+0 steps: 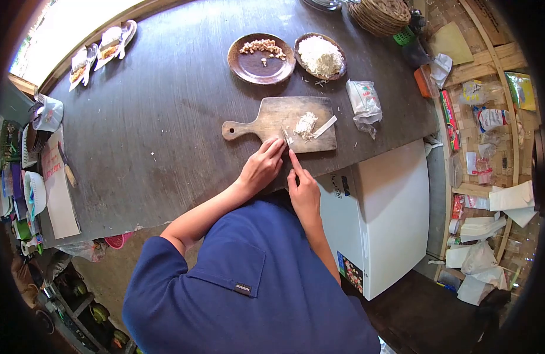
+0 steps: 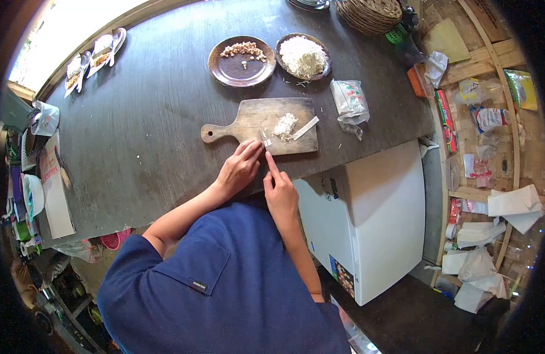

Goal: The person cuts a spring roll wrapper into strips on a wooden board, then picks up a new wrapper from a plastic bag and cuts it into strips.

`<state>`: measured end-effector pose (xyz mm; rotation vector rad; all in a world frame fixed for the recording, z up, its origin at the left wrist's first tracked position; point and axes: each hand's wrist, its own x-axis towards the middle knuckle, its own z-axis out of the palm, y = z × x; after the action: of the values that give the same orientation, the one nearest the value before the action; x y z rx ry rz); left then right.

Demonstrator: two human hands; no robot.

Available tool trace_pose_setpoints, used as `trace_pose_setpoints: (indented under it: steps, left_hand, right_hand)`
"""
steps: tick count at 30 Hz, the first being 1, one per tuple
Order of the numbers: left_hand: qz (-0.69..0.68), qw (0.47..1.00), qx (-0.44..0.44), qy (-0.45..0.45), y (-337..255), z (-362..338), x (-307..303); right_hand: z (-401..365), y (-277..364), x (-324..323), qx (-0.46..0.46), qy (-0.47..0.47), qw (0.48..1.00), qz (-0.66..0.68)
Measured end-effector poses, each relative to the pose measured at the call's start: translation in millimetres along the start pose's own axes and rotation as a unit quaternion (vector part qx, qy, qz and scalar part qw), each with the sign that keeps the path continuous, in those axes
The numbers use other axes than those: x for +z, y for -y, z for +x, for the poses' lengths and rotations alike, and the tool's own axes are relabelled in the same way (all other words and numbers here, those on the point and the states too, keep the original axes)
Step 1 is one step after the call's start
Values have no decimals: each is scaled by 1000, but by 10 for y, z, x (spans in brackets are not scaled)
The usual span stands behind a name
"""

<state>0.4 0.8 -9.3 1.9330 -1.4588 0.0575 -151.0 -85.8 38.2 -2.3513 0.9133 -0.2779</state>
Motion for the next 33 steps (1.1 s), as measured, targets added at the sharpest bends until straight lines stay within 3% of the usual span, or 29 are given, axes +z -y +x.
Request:
trace_pose_setpoints:
  steps: [8,14,17,23,33]
  left_hand:
    - [8,1000,-3,-3,18,14,-4]
    - [9,1000,3,-19,19,5,-33]
    - [19,1000,3,-22,21,-20,-10]
    - [30,1000,-5,3,-3,-36,-4]
    - [62,998,11,-5,-9,-19,-32]
  right_hand:
    - [-73,63,-79,33,39,999,-13]
    - [37,18,-32,-19,10,999,39]
    - [-92,30,-80,13,45,999,0]
    - [24,10,7,-13,4,1000,15]
    - [-55,15,-23,19,25,1000,-2]
